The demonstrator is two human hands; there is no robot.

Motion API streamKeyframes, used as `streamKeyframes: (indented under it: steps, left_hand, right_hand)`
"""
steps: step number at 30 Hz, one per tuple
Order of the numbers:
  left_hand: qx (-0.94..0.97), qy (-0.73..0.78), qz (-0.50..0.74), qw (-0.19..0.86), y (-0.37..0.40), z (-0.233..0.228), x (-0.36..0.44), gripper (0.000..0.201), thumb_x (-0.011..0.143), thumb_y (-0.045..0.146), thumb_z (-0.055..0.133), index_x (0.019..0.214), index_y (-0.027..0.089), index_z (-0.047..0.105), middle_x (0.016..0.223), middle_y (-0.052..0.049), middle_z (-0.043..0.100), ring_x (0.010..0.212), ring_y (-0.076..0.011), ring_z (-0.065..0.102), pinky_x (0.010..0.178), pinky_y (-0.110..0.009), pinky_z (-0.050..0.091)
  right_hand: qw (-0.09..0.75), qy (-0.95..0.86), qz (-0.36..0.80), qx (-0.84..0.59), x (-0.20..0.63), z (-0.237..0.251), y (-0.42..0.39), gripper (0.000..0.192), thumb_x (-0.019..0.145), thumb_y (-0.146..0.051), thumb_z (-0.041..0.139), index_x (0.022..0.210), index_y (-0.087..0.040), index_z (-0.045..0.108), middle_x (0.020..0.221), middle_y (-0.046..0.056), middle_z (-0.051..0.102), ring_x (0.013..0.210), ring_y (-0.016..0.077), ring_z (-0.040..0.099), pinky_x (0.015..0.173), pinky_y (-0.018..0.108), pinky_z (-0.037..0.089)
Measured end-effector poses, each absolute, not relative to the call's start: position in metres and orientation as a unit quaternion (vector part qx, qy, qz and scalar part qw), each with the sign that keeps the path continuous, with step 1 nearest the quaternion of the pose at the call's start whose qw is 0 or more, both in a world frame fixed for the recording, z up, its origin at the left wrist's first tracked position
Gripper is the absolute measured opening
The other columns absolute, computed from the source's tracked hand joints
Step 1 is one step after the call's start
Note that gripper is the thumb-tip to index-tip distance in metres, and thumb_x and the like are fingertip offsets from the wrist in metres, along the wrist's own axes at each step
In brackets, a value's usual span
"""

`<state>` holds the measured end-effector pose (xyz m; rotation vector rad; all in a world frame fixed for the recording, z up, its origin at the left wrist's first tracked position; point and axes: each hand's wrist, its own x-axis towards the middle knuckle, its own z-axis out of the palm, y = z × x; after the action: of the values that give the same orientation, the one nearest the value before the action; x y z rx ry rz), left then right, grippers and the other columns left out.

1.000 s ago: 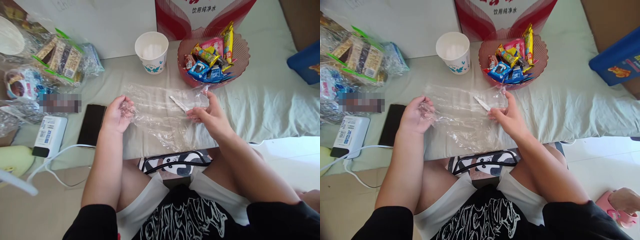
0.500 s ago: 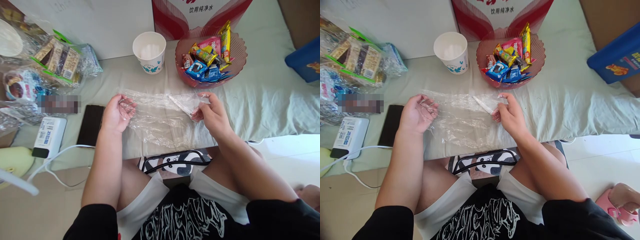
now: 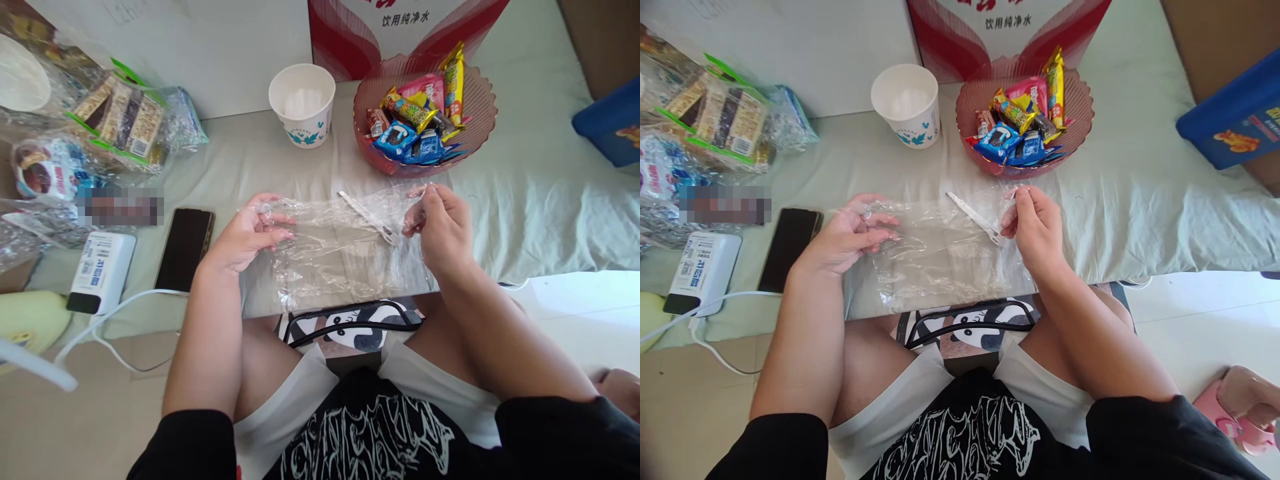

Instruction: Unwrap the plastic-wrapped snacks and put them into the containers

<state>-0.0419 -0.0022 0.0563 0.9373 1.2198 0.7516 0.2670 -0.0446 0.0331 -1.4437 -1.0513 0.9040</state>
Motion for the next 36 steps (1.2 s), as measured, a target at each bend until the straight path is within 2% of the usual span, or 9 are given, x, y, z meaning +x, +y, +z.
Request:
streamKeyframes:
  steps: [5, 11, 14, 17, 19, 23, 27, 31, 36]
  left_hand:
    - [0.400, 0.467, 0.509, 0.602, -0.004, 0.059, -0.042, 0.067, 0.057, 0.016, 0.092, 0.112, 0.034, 0.058, 0.073, 0.011, 0.074, 0.062, -0.0097, 0.067, 0.056, -0.019, 0.048]
    - [0.382, 0.495, 0.478, 0.618, 0.001, 0.054, -0.044, 0.070, 0.050, 0.015, 0.094, 0.111, 0.030, 0.065, 0.093, 0.003, 0.079, 0.080, -0.0146, 0.073, 0.062, -0.022, 0.052]
    - [0.395, 0.548, 0.406, 0.616, 0.001, 0.047, -0.045, 0.046, 0.053, 0.020, 0.095, 0.092, 0.019, 0.070, 0.080, -0.002, 0.076, 0.068, -0.0150, 0.071, 0.059, -0.022, 0.053]
    - [0.400, 0.556, 0.450, 0.573, -0.001, 0.045, -0.043, 0.027, 0.064, 0.021, 0.090, 0.079, 0.019, 0.068, 0.078, -0.003, 0.074, 0.065, -0.0132, 0.070, 0.060, -0.022, 0.054]
    - [0.397, 0.549, 0.481, 0.556, -0.002, 0.046, -0.042, 0.022, 0.069, 0.021, 0.087, 0.078, 0.021, 0.067, 0.080, -0.002, 0.074, 0.068, -0.0135, 0.071, 0.063, -0.023, 0.056]
    - [0.393, 0.557, 0.481, 0.552, 0.000, 0.047, -0.042, 0.023, 0.074, 0.027, 0.085, 0.080, 0.023, 0.063, 0.079, 0.000, 0.074, 0.066, -0.0138, 0.072, 0.060, -0.022, 0.054]
    - [0.401, 0.578, 0.456, 0.546, 0.006, 0.042, -0.046, 0.029, 0.075, 0.036, 0.086, 0.088, 0.025, 0.062, 0.065, 0.003, 0.069, 0.046, -0.0105, 0.062, 0.043, -0.018, 0.038]
    - [0.446, 0.577, 0.412, 0.545, 0.004, 0.043, -0.049, 0.032, 0.073, 0.041, 0.087, 0.090, 0.027, 0.063, 0.047, 0.007, 0.057, 0.029, -0.0076, 0.041, 0.034, -0.021, 0.019]
    - [0.448, 0.497, 0.474, 0.572, -0.003, 0.057, -0.049, 0.033, 0.063, 0.036, 0.091, 0.078, 0.029, 0.062, 0.044, 0.009, 0.048, 0.034, -0.0075, 0.035, 0.036, -0.021, 0.019]
  right_hand:
    - [0.547, -0.501, 0.398, -0.539, 0.269, 0.041, -0.050, 0.051, 0.084, -0.072, 0.070, 0.113, -0.031, 0.061, 0.073, -0.001, 0.063, 0.060, 0.0168, 0.061, 0.058, 0.033, 0.050]
    - [0.528, -0.517, 0.379, -0.557, 0.265, 0.043, -0.050, 0.027, 0.083, -0.044, 0.081, 0.082, -0.024, 0.062, 0.073, -0.001, 0.063, 0.062, 0.0120, 0.057, 0.057, 0.028, 0.045]
    - [0.589, -0.482, 0.386, -0.521, 0.266, 0.043, -0.048, 0.031, 0.082, -0.048, 0.082, 0.087, -0.026, 0.061, 0.080, -0.001, 0.068, 0.068, 0.0140, 0.064, 0.062, 0.029, 0.051]
    - [0.502, -0.501, 0.437, -0.553, 0.268, 0.048, -0.050, 0.033, 0.076, -0.047, 0.086, 0.085, -0.026, 0.064, 0.072, -0.001, 0.068, 0.060, 0.0148, 0.062, 0.056, 0.030, 0.048]
    - [0.475, -0.537, 0.407, -0.567, 0.269, 0.052, -0.054, 0.026, 0.078, -0.043, 0.084, 0.079, -0.025, 0.065, 0.068, -0.001, 0.066, 0.059, 0.0148, 0.061, 0.058, 0.030, 0.048]
    - [0.496, -0.576, 0.377, -0.529, 0.271, 0.052, -0.055, 0.026, 0.076, -0.037, 0.084, 0.092, -0.026, 0.068, 0.090, 0.002, 0.076, 0.080, 0.0184, 0.070, 0.072, 0.034, 0.054]
    - [0.400, -0.587, 0.410, -0.572, 0.276, 0.046, -0.050, 0.024, 0.082, -0.043, 0.080, 0.080, -0.024, 0.067, 0.074, 0.003, 0.072, 0.066, 0.0168, 0.065, 0.062, 0.032, 0.049]
    - [0.459, -0.507, 0.464, -0.563, 0.277, 0.044, -0.046, 0.038, 0.084, -0.059, 0.078, 0.084, -0.026, 0.061, 0.062, 0.000, 0.066, 0.052, 0.0159, 0.061, 0.052, 0.031, 0.048]
    - [0.524, -0.416, 0.529, -0.522, 0.276, 0.044, -0.039, 0.048, 0.071, -0.062, 0.084, 0.094, -0.030, 0.055, 0.054, -0.006, 0.058, 0.043, 0.0158, 0.052, 0.043, 0.030, 0.043]
